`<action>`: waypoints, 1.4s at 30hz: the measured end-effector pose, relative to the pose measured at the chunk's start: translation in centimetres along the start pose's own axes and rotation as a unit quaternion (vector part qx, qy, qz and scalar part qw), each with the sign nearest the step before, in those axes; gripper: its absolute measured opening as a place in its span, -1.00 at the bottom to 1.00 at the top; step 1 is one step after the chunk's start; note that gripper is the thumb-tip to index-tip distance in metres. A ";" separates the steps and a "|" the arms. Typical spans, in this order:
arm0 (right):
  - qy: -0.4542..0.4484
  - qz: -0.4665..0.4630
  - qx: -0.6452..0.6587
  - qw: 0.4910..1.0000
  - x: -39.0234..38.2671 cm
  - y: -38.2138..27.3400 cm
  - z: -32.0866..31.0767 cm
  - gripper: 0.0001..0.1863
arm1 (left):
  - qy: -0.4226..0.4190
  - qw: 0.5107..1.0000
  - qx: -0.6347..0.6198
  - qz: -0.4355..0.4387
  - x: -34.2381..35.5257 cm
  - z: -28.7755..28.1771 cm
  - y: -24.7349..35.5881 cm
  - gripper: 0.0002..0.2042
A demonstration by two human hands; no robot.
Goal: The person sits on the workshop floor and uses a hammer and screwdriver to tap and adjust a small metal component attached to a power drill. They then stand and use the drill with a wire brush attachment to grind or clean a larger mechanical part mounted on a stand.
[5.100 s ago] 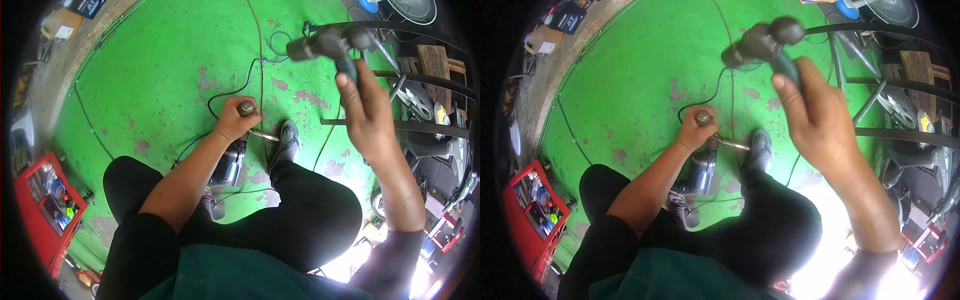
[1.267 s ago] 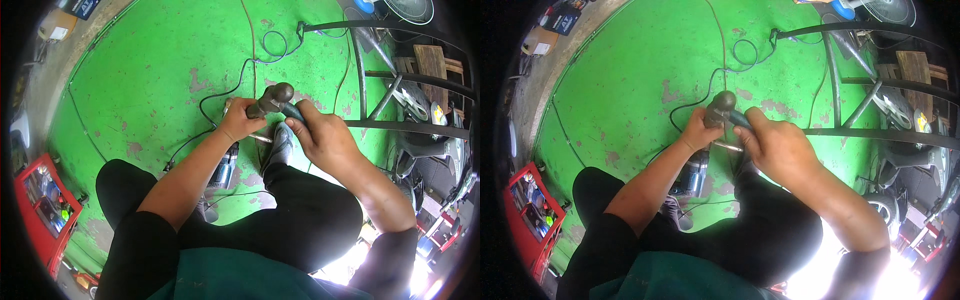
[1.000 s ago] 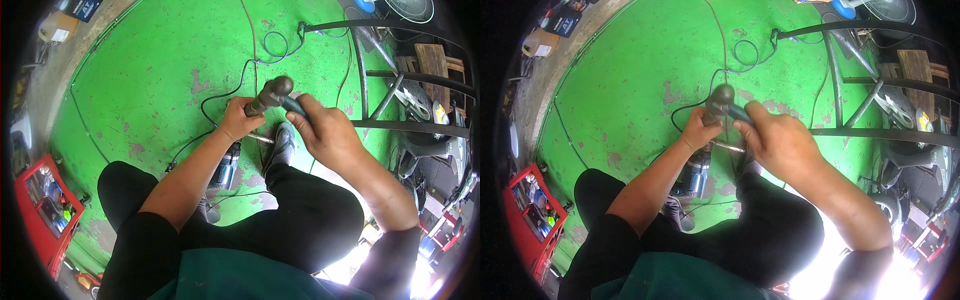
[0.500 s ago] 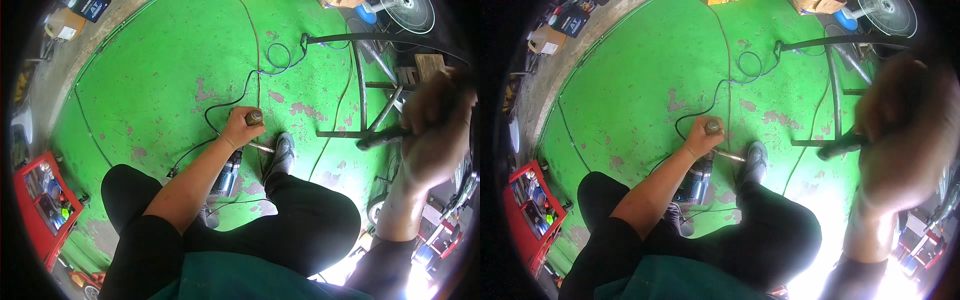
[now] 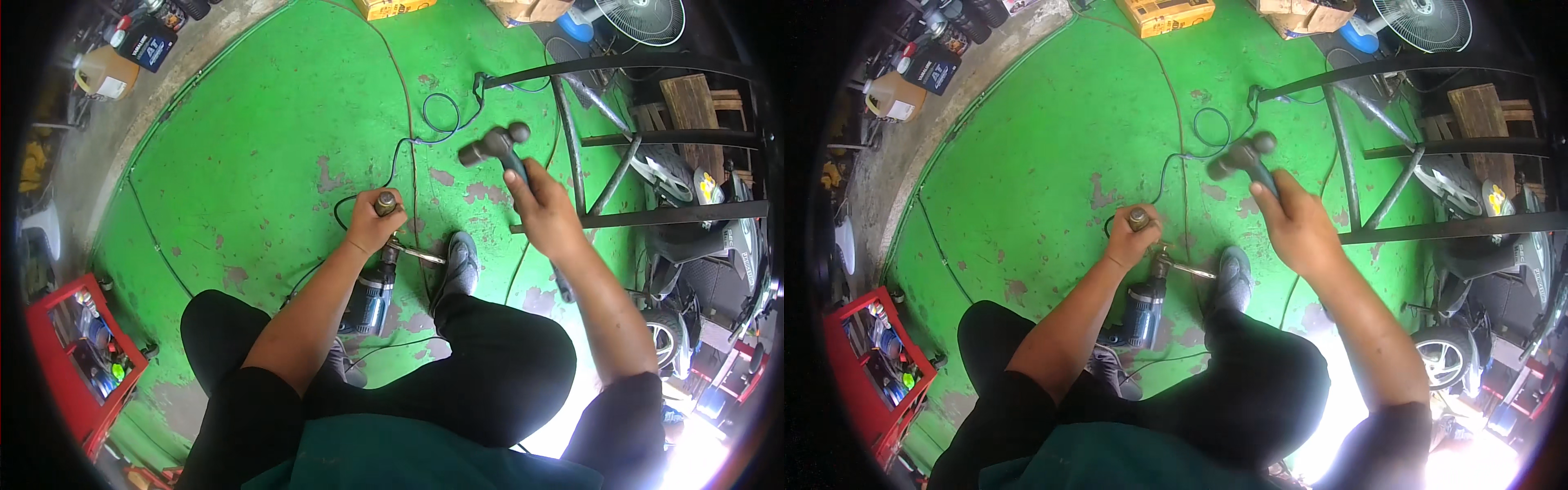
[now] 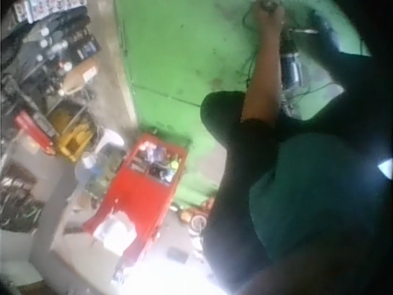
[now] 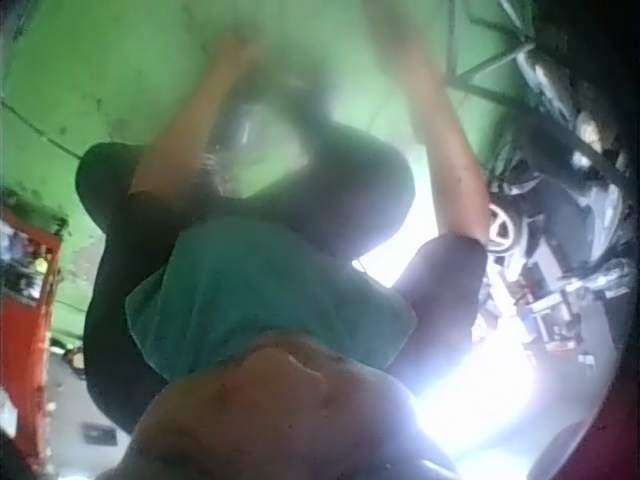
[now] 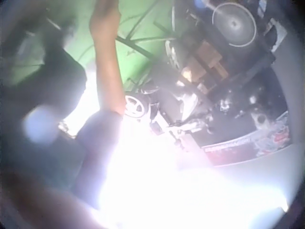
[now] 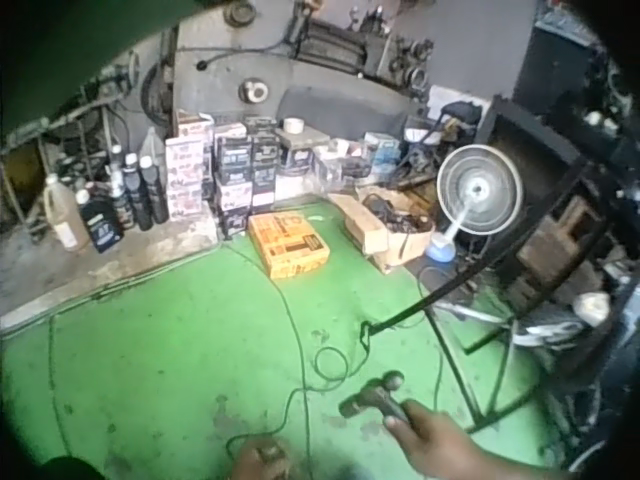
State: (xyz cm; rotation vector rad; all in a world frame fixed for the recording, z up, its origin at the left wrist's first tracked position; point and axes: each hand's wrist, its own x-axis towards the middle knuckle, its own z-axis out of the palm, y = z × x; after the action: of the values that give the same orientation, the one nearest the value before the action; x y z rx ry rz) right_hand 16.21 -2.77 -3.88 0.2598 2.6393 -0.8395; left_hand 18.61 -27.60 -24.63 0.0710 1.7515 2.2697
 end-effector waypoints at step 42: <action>-0.084 -0.263 -0.341 0.898 1.9 17.3 22.1 -0.82 | -0.019 0.742 0.587 -0.323 -14.2 4.6 -7.2 0.07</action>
State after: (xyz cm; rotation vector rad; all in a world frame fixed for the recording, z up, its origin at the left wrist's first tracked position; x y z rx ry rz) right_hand 25.48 -1.70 -30.38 -0.6997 2.6633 -0.0081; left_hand 34.56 -25.08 -28.52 -0.2135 2.3675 0.4718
